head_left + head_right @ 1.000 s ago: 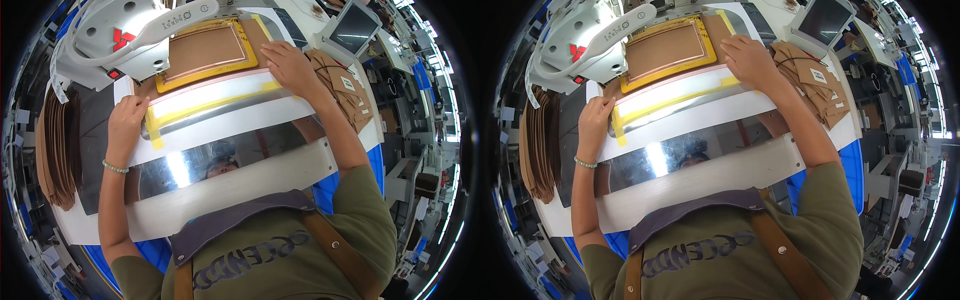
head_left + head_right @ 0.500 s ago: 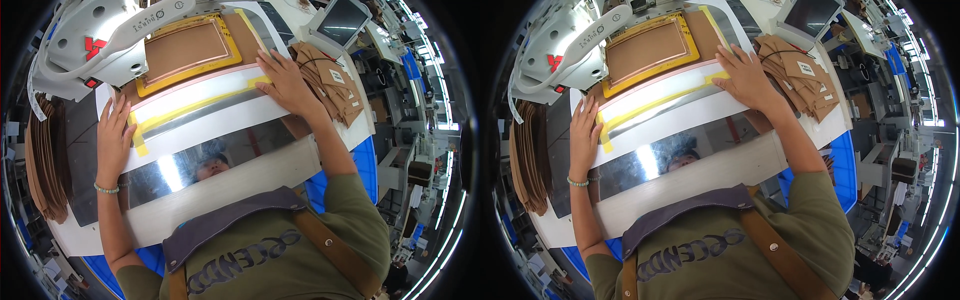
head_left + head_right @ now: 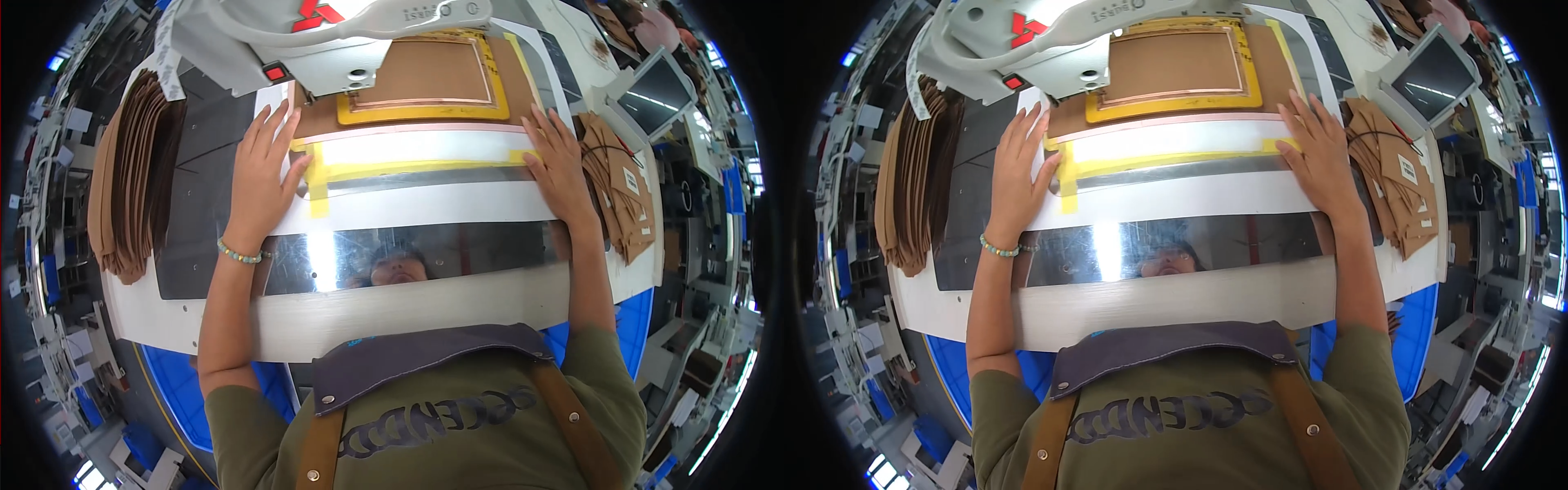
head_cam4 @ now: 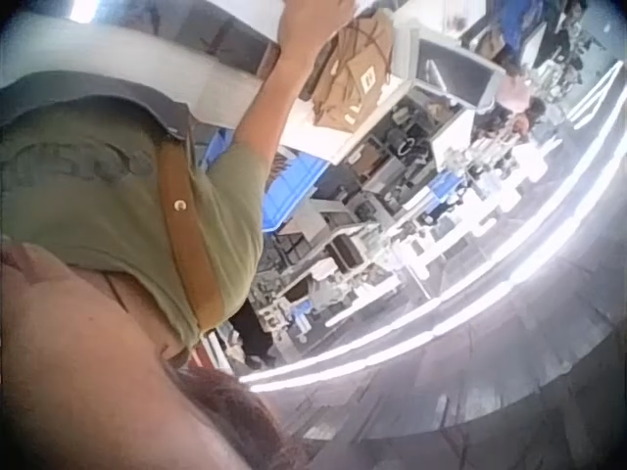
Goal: The recorder is preparing and processing leather components using an industrial sewing machine.
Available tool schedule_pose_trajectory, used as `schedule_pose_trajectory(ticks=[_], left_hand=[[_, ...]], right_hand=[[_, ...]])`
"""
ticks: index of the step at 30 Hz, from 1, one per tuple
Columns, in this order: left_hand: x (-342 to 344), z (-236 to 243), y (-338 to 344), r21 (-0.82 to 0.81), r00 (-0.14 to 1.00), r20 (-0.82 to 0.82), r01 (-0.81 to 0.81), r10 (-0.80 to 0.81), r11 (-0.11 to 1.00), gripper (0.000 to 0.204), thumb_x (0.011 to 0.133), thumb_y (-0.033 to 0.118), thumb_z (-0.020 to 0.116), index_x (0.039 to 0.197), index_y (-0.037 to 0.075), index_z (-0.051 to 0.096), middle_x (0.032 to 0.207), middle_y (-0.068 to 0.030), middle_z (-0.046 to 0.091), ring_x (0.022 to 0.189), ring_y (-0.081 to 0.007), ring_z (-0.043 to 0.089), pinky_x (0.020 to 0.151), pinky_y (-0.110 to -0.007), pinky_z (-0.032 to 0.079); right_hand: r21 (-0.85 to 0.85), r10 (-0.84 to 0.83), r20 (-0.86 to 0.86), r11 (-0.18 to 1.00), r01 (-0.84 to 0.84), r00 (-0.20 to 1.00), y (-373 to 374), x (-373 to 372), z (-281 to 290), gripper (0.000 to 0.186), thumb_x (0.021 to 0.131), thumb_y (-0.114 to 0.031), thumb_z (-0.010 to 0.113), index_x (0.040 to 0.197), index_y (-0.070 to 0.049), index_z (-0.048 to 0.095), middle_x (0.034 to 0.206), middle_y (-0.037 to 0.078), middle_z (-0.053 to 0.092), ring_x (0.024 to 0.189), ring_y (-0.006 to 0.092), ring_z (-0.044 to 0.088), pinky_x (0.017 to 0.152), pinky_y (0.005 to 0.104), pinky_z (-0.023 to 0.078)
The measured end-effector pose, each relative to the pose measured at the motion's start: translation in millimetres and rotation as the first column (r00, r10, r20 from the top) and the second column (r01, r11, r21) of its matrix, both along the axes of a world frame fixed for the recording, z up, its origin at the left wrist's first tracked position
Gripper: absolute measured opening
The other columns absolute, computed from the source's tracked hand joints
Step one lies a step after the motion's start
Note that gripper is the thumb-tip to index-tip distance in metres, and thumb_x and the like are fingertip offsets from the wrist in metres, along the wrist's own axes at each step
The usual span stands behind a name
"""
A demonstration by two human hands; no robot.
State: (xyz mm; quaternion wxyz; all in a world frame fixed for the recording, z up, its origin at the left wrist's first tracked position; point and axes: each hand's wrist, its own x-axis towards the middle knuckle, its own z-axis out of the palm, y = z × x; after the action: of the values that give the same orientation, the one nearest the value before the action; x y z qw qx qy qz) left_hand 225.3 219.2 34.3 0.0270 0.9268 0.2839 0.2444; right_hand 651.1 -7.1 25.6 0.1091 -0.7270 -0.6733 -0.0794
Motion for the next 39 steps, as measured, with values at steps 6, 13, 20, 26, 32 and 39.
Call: schedule_pose_trajectory(ticks=[6,13,20,26,32,39], left_hand=[[-7.3,-7.2,0.5,0.007,0.984,-0.172,-0.040,0.041,0.999,0.064,0.102,0.047,0.065,0.159,0.019,0.054,0.168,-0.0157,0.043,0.157,-0.0431,0.033,0.124,-0.055,0.033],[-4.6,-3.6,-0.2,-0.027,0.975,-0.218,-0.044,0.038,0.999,0.060,0.102,0.042,0.067,0.156,0.017,0.058,0.169,-0.0146,0.043,0.158,-0.0418,0.033,0.125,-0.053,0.032],[-6.8,-3.0,2.6,-0.067,0.983,-0.184,-0.007,-0.005,0.998,0.054,0.101,0.036,0.070,0.151,0.018,0.064,0.167,-0.0114,0.046,0.159,-0.0383,0.032,0.126,-0.053,0.031],[0.9,-2.6,3.7,-0.114,0.985,-0.158,0.056,-0.074,0.992,0.052,0.101,0.024,0.067,0.151,0.013,0.062,0.168,-0.0131,0.046,0.158,-0.0398,0.034,0.127,-0.051,0.029],[-8.3,-8.1,3.9,-0.073,0.980,-0.179,0.068,-0.080,0.995,0.051,0.106,0.024,0.062,0.155,0.013,0.058,0.169,-0.0129,0.045,0.158,-0.0396,0.034,0.129,-0.051,0.025],[-5.4,-12.2,7.5,-0.065,0.972,-0.229,0.040,-0.054,0.997,0.052,0.111,0.028,0.054,0.161,0.013,0.051,0.172,-0.0112,0.040,0.159,-0.0342,0.033,0.130,-0.048,0.024]], right_hand=[[-0.019,-0.005,-0.007,1.000,0.005,1.000,-0.1,-1.9,3.1,0.057,0.113,-0.047,0.045,0.159,-0.014,0.053,0.170,0.008,0.042,0.160,0.0332,0.028,0.130,0.0503,0.020],[-0.026,-0.011,-0.003,1.000,0.011,1.000,-1.0,-1.6,2.3,0.055,0.113,-0.045,0.046,0.158,-0.014,0.053,0.169,0.009,0.042,0.160,0.0335,0.028,0.130,0.0507,0.020],[0.003,-0.011,-0.046,1.000,0.011,0.999,3.3,-3.8,1.3,0.052,0.111,-0.041,0.050,0.157,-0.017,0.056,0.168,0.009,0.044,0.159,0.0344,0.031,0.128,0.0541,0.023],[0.059,-0.012,0.016,0.998,0.011,1.000,-5.0,9.2,-7.4,0.053,0.108,-0.042,0.056,0.153,-0.015,0.059,0.166,0.010,0.048,0.156,0.0360,0.036,0.125,0.0537,0.028],[0.314,0.032,-0.043,0.949,-0.017,0.999,-10.9,17.5,26.3,0.045,0.106,-0.030,0.064,0.147,-0.012,0.064,0.159,0.010,0.055,0.149,0.0302,0.047,0.122,0.0471,0.036],[0.257,-0.414,-0.322,0.828,0.499,0.852,-96.1,131.1,81.3,0.031,0.100,-0.017,0.071,0.130,-0.008,0.073,0.135,0.008,0.072,0.122,0.0186,0.067,0.101,0.0351,0.053]])
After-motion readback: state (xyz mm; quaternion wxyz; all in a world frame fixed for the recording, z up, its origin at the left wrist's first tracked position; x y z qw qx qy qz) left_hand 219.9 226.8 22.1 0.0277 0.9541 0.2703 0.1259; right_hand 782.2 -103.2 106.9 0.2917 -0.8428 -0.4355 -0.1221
